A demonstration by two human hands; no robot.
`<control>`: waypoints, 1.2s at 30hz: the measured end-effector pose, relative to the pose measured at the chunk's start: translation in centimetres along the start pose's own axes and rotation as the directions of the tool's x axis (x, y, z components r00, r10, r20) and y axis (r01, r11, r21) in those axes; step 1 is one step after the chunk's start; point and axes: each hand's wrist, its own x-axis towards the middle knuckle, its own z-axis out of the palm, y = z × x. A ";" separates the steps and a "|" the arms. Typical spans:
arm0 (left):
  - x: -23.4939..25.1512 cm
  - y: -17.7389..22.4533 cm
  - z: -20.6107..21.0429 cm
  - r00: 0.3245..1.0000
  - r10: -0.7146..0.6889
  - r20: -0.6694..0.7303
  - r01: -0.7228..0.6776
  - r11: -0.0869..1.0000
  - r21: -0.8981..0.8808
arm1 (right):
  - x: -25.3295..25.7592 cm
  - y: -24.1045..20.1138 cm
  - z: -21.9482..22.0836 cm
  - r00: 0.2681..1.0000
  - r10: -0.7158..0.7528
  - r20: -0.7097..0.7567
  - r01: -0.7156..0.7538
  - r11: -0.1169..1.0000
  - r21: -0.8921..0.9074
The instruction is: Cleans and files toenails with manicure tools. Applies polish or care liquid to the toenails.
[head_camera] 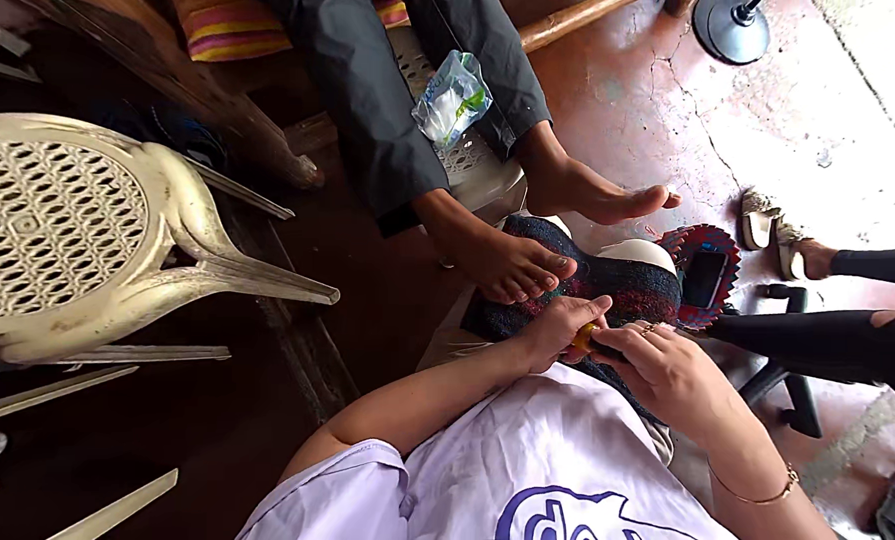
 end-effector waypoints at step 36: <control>0.9 -3.4 -2.1 0.753 0.544 -0.371 -0.545 0.831 0.112 | 2.7 -2.3 1.0 0.952 0.300 0.056 -0.290 0.947 -0.137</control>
